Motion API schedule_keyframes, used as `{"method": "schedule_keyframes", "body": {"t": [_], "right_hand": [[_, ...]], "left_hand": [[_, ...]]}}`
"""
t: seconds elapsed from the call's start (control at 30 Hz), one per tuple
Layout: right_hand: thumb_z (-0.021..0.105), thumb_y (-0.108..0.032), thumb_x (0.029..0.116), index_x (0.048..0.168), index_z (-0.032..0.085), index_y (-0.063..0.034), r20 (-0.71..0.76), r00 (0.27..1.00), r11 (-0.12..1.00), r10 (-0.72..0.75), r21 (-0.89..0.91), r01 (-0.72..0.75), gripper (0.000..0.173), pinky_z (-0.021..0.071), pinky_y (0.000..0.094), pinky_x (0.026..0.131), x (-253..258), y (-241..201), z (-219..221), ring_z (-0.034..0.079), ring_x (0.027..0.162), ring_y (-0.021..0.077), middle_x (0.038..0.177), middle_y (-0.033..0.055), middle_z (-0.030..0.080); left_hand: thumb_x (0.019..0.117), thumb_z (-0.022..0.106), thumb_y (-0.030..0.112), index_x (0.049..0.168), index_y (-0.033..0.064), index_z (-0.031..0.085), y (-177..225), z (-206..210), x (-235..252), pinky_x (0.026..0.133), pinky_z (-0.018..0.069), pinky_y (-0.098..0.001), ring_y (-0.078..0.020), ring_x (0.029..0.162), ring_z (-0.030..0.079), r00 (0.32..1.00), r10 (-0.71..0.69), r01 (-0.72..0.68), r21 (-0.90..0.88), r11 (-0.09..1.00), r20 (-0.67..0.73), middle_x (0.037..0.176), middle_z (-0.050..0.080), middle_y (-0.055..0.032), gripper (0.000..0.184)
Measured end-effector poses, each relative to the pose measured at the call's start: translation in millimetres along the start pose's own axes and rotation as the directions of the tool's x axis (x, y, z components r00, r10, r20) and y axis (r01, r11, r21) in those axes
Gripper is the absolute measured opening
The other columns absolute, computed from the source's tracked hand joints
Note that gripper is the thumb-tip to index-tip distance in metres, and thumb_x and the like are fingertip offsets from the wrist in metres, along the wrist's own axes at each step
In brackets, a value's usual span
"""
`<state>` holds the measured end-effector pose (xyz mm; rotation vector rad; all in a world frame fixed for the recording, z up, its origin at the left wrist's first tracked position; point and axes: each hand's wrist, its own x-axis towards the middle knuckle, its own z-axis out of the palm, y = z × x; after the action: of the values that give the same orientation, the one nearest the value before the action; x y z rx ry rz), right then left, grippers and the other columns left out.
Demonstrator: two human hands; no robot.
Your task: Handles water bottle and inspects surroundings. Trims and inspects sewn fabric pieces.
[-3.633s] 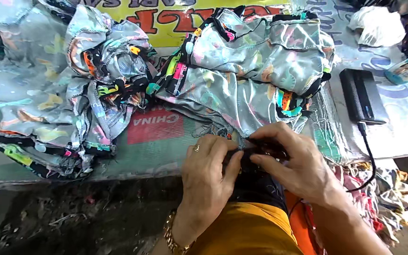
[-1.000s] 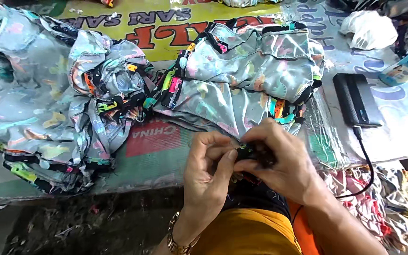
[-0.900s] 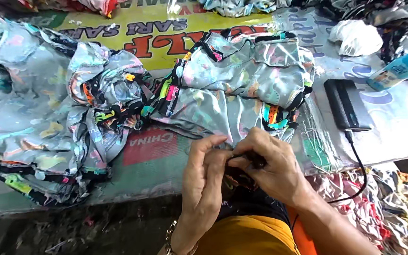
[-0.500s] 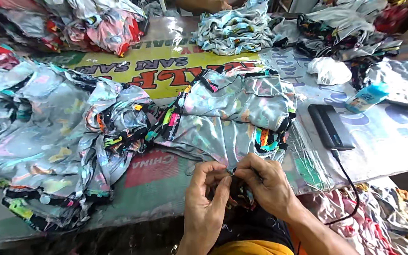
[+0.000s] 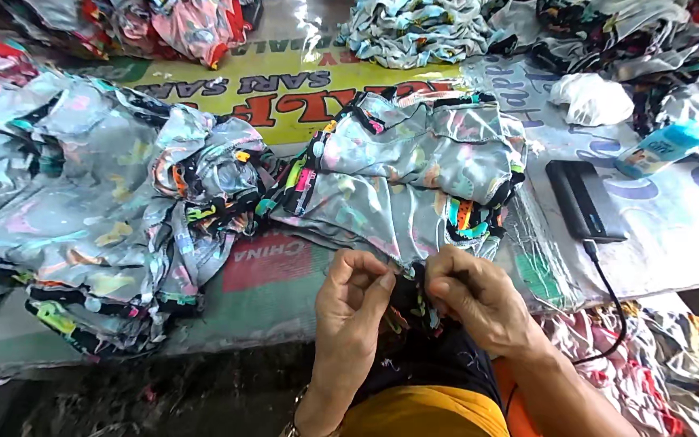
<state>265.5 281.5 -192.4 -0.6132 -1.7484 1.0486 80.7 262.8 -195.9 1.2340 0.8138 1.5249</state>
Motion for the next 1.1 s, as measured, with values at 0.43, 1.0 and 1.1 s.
{"method": "schedule_keyframes", "body": {"t": [0.43, 1.0, 1.1], "right_hand": [[0.056, -0.013, 0.1035, 0.093, 0.060, -0.0050, -0.053, 0.998, 0.961, -0.025, -0.276, 0.009, 0.013, 0.0465, 0.0116, 0.061, 9, -8, -1, 0.055, 0.067, -0.0020, 0.075, -0.0024, 0.057], [0.067, -0.034, 0.0972, 0.104, 0.069, -0.0154, 0.139, 0.987, 0.786, 0.079, -0.618, 0.024, 0.020, 0.0494, 0.0174, 0.059, 18, -31, -34, 0.060, 0.071, -0.0033, 0.087, -0.0108, 0.066], [0.067, -0.030, 0.0966, 0.101, 0.071, -0.0156, 0.177, 0.982, 0.800, 0.068, -0.598, 0.053, 0.016, 0.0489, 0.0180, 0.059, 23, -32, -34, 0.059, 0.071, -0.0026, 0.085, -0.0108, 0.065]], "left_hand": [[0.1006, 0.064, 0.018, 0.101, 0.0143, 0.073, -3, -2, 2, 0.092, 0.0420, -0.0337, -0.0003, 0.091, 0.065, 0.922, 0.288, -0.388, 0.634, 0.669, 0.260, 0.096, 0.075, 0.0059, 0.010], [0.1055, 0.056, 0.016, 0.103, 0.0080, 0.062, 20, -12, 31, 0.068, 0.0515, -0.0136, 0.0020, 0.076, 0.059, 0.915, 0.133, -0.334, 0.531, 0.778, 0.381, 0.086, 0.061, 0.0055, 0.010], [0.1049, 0.057, 0.017, 0.103, 0.0085, 0.063, 21, -12, 34, 0.069, 0.0517, -0.0141, 0.0019, 0.077, 0.060, 0.908, 0.125, -0.342, 0.537, 0.771, 0.399, 0.086, 0.062, 0.0061, 0.010]]}}
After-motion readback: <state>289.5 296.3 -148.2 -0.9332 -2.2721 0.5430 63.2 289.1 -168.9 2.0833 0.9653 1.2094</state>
